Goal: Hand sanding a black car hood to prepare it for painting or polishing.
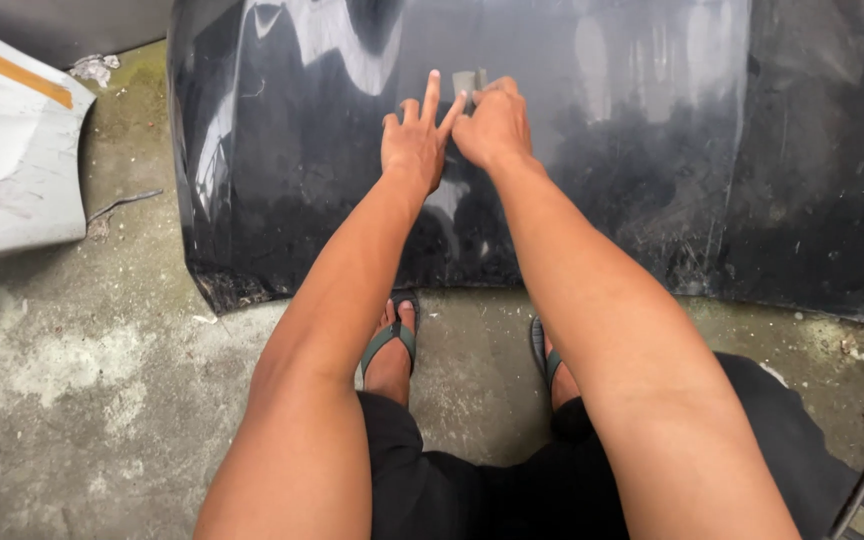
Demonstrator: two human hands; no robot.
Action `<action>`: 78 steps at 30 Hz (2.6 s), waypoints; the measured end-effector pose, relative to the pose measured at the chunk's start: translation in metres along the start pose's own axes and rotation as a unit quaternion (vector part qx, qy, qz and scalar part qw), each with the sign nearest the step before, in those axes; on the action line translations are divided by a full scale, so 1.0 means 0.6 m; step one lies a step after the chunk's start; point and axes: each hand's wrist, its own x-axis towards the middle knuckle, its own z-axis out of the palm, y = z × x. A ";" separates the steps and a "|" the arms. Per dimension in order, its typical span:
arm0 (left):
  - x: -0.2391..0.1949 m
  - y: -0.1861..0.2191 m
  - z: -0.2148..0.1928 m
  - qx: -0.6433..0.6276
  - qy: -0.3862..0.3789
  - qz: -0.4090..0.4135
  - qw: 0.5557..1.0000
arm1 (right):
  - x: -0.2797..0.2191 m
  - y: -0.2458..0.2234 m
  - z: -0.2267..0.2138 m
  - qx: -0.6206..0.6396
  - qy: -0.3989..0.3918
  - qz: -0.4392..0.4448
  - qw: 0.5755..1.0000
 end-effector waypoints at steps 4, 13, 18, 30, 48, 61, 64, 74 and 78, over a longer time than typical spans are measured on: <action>-0.001 0.003 0.020 0.010 0.034 -0.020 0.999 | -0.026 -0.030 -0.038 -0.035 0.037 0.022 0.998; 0.001 -0.004 0.013 -0.008 0.030 -0.027 0.999 | -0.030 -0.035 -0.024 -0.132 -0.005 -0.011 0.991; 0.008 -0.022 0.012 -0.036 -0.034 -0.023 0.999 | 0.020 -0.013 -0.019 -0.076 -0.008 0.054 0.996; 0.049 -0.008 0.074 -0.025 -0.066 -0.042 0.997 | 0.274 0.112 0.060 -0.125 0.068 -0.060 0.988; 0.004 -0.040 0.076 -0.026 -0.068 -0.052 0.996 | 0.110 0.047 0.099 -0.012 -0.007 0.062 0.998; -0.004 -0.031 0.035 -0.038 0.023 -0.082 0.996 | 0.004 -0.055 0.066 -0.120 -0.019 -0.019 0.992; -0.005 -0.029 0.032 -0.054 0.039 -0.096 0.993 | -0.008 -0.074 0.043 -0.123 -0.013 -0.022 0.992; -0.016 -0.050 0.010 -0.072 -0.007 -0.095 0.993 | 0.118 0.004 0.017 -0.256 0.001 -0.124 0.959; 0.010 -0.059 0.024 -0.080 -0.046 -0.100 0.991 | 0.215 0.040 -0.016 -0.324 -0.003 -0.205 0.923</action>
